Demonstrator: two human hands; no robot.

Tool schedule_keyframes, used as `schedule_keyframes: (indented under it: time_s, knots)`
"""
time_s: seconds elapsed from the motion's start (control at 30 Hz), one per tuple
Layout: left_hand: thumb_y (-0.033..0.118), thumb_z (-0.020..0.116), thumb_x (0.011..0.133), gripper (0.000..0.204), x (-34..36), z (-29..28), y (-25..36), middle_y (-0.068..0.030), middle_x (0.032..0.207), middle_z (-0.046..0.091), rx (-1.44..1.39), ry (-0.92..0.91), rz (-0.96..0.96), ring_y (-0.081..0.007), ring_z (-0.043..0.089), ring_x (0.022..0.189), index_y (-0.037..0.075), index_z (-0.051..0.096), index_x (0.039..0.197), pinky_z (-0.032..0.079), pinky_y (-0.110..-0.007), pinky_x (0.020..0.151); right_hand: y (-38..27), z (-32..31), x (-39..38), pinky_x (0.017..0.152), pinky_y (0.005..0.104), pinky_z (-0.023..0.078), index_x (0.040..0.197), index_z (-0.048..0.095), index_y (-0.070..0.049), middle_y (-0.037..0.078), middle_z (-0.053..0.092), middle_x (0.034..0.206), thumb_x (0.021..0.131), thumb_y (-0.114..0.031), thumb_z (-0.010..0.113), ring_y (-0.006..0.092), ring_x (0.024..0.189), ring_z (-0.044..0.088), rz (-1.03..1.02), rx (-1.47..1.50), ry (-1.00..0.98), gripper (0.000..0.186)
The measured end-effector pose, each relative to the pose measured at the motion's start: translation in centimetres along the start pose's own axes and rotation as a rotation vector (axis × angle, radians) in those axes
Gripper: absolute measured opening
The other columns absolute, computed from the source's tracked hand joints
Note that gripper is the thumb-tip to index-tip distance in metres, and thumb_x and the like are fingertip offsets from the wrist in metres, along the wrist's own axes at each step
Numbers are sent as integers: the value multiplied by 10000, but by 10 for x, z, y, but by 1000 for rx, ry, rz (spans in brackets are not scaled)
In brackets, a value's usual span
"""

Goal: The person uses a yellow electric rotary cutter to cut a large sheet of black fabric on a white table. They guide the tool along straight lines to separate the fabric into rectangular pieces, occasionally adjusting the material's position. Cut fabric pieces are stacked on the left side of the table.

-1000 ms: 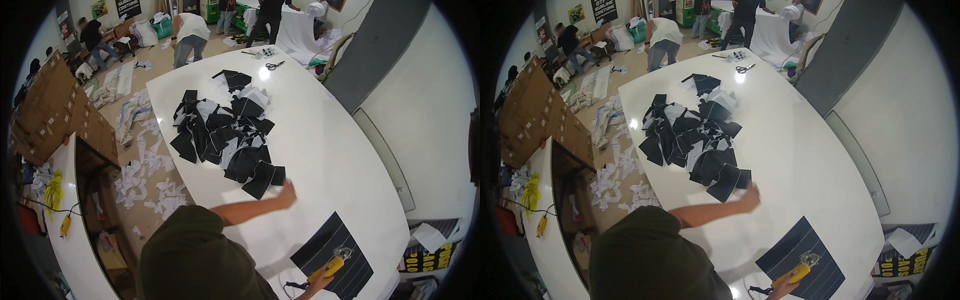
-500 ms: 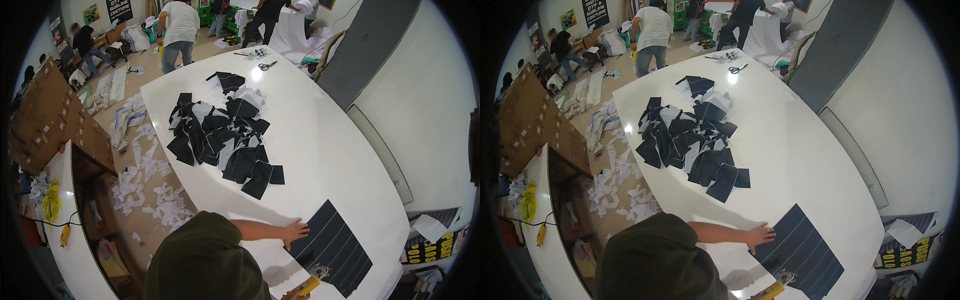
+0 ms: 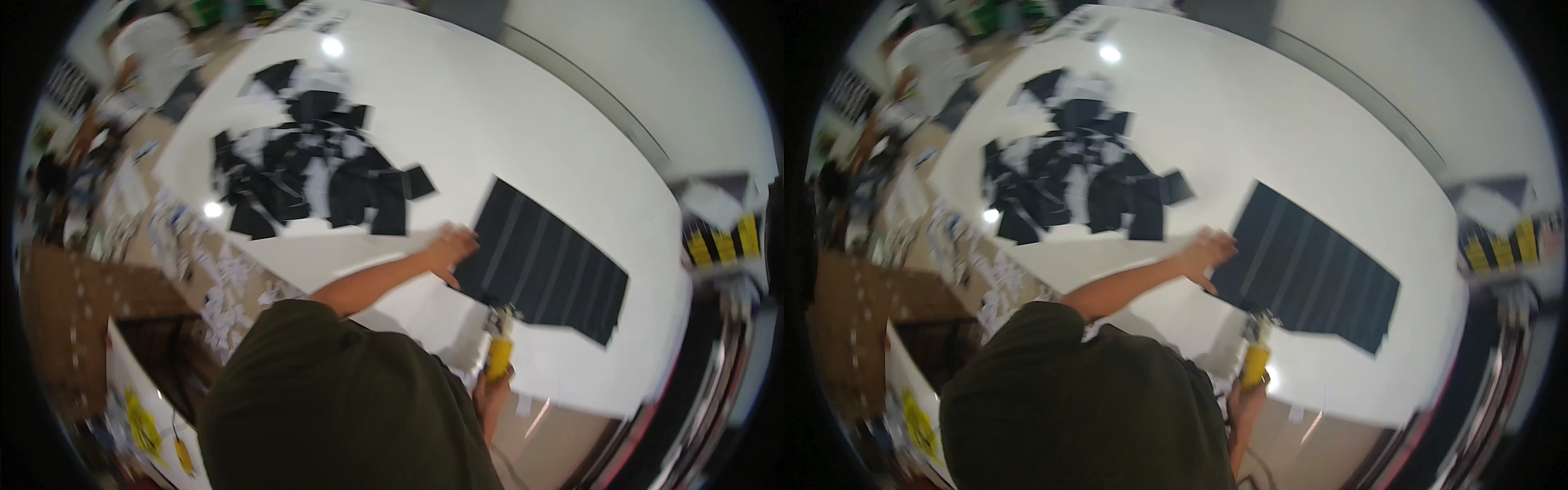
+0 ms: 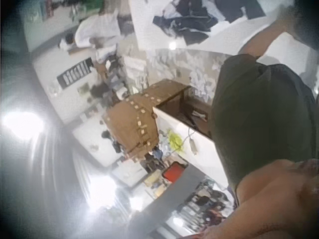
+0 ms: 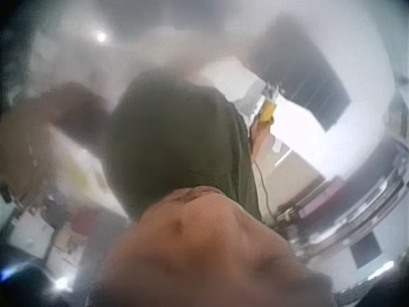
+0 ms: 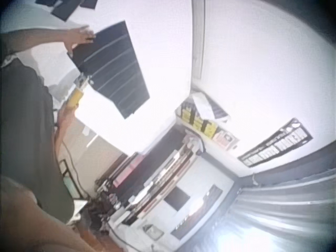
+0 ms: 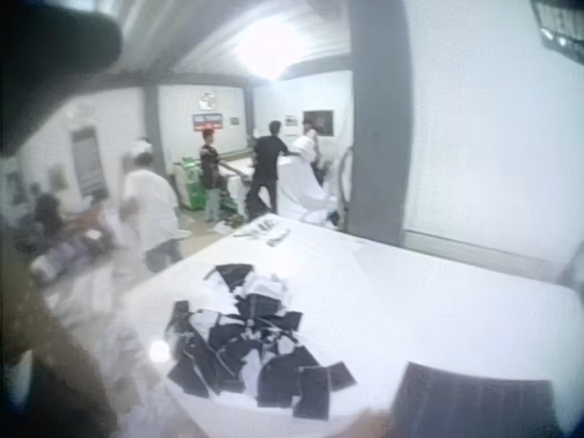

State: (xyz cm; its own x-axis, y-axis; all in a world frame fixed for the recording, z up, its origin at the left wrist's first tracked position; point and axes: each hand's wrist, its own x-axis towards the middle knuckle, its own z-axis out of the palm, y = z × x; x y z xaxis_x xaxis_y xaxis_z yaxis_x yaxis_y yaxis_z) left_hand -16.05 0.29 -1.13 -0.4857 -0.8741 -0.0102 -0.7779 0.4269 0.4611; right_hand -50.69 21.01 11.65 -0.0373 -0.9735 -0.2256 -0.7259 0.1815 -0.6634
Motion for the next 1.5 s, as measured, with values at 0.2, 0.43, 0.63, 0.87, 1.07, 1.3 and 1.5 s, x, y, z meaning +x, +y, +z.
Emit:
schedule_keyframes:
  time_s: [0.2, 0.43, 0.63, 0.87, 1.07, 1.3, 1.5]
  knots:
    - [854, 706, 699, 1330, -15, -19, 1, -190, 1738, 144, 185, -130, -137, -400, 103, 1612, 64, 234, 1659, 89, -679, 1252, -7, 12, -9, 890, 557, 539, 1425, 389, 70, 365, 633, 1172, 902, -218, 756, 556, 1079, 636, 16, -103, -29, 701]
    - [872, 694, 698, 1357, -10, -19, 5, -196, 1740, 123, 233, -156, -116, -393, 95, 1613, 49, 208, 1662, 89, -662, 1262, -16, 24, -20, 919, 543, 536, 1421, 409, 62, 350, 633, 1205, 912, -226, 738, 550, 1101, 635, 104, -86, -49, 670]
    - [870, 710, 676, 1357, -18, -20, 4, -206, 1726, 172, 188, -94, -113, -392, 120, 1605, 31, 260, 1644, 104, -660, 1254, -30, 39, -18, 878, 551, 532, 1412, 444, 4, 308, 659, 1128, 923, -214, 726, 522, 1053, 650, 84, -166, -33, 605]
    - [887, 762, 569, 1340, -22, 19, -21, -218, 1643, 359, -126, 375, 176, -403, 285, 1540, 14, 462, 1539, 171, -667, 1207, 20, 75, -29, 929, 548, 529, 1448, 407, 35, 312, 647, 1210, 889, -202, 730, 530, 1118, 633, 125, -82, -27, 688]
    - [929, 724, 531, 1511, -27, 30, -26, -264, 1714, 177, -59, 184, 40, -421, 95, 1611, -30, 290, 1615, 20, -694, 1243, 10, 124, -4, 553, 486, 525, 1208, 566, -3, 211, 675, 827, 904, -423, 794, 407, 677, 655, -159, -208, 323, 567]
    - [905, 713, 599, 1458, -21, 21, -25, -247, 1731, 131, -99, 153, 27, -373, 42, 1626, -10, 253, 1638, -47, -639, 1265, -33, 132, 15, 605, 497, 531, 1254, 527, -6, 229, 670, 893, 900, -383, 793, 420, 745, 659, -80, -193, 138, 581]
    - [884, 732, 585, 1457, -22, 26, -29, -245, 1730, 136, -77, 166, 23, -360, 34, 1628, -19, 267, 1630, -49, -631, 1273, -38, 131, 13, 649, 506, 537, 1293, 494, -10, 245, 666, 949, 897, -348, 792, 431, 803, 662, -68, -211, 95, 600]
